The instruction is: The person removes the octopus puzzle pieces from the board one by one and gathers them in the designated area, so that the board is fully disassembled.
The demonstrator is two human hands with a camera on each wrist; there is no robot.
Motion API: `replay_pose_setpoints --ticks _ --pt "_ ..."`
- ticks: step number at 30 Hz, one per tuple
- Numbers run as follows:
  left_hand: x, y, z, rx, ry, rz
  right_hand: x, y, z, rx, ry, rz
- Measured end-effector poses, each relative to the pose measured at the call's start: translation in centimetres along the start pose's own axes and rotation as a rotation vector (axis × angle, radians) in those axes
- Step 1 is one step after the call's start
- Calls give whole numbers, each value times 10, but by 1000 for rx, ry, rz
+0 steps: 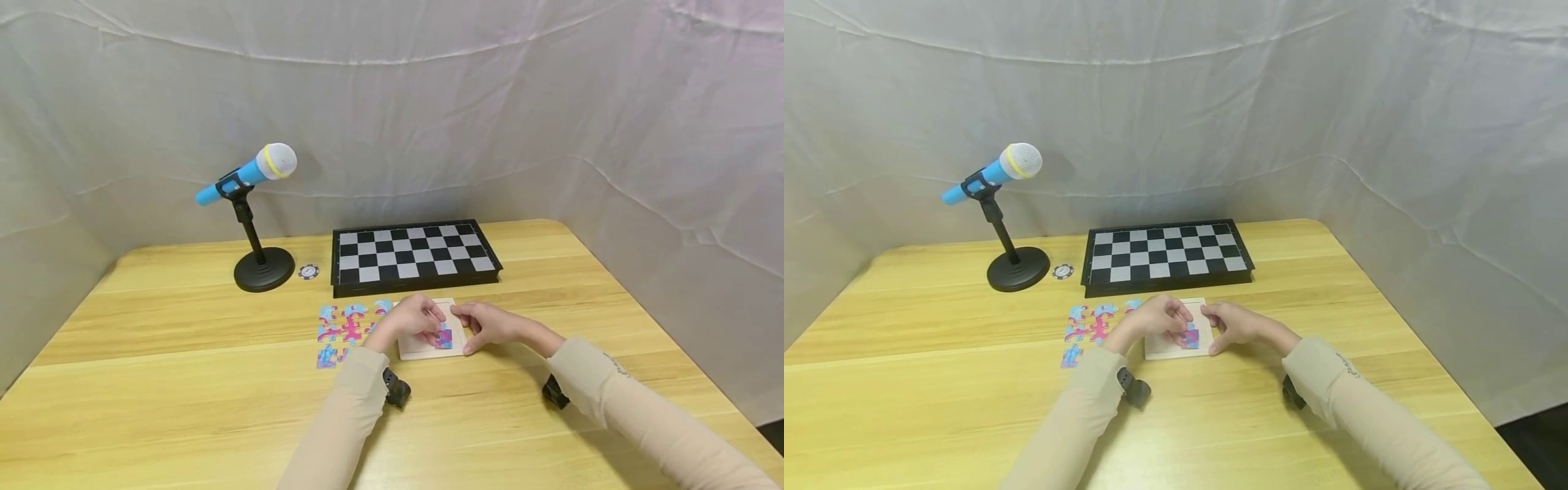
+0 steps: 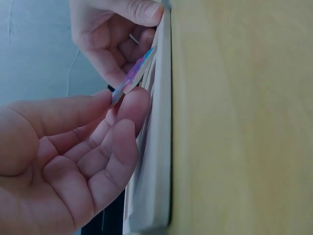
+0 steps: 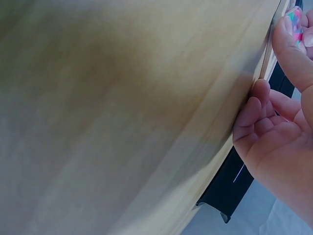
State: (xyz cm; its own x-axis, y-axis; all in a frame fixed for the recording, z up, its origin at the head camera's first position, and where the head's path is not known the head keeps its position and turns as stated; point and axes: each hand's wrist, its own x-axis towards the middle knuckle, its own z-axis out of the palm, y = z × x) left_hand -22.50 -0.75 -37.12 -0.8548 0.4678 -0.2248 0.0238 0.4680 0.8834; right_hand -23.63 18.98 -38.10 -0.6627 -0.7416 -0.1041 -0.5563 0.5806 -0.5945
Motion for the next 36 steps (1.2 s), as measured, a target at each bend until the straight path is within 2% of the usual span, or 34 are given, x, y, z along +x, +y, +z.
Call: replay_pose_setpoints --ticks 9,16,22,27,36 --pt "-7 -10 -9 -36 11 -13 0 -1 0 5 -1 6" --pt "-19 -15 -20 -52 27 -21 1 -1 0 9 -3 -1" --pt "-27 -15 -28 -36 57 -1 0 -2 -1 7 -3 4" --pt "-34 -15 -35 -36 79 -14 0 -3 -1 9 2 -6" --pt "-48 -23 -50 -17 96 -6 -1 -3 0 4 -4 -13"
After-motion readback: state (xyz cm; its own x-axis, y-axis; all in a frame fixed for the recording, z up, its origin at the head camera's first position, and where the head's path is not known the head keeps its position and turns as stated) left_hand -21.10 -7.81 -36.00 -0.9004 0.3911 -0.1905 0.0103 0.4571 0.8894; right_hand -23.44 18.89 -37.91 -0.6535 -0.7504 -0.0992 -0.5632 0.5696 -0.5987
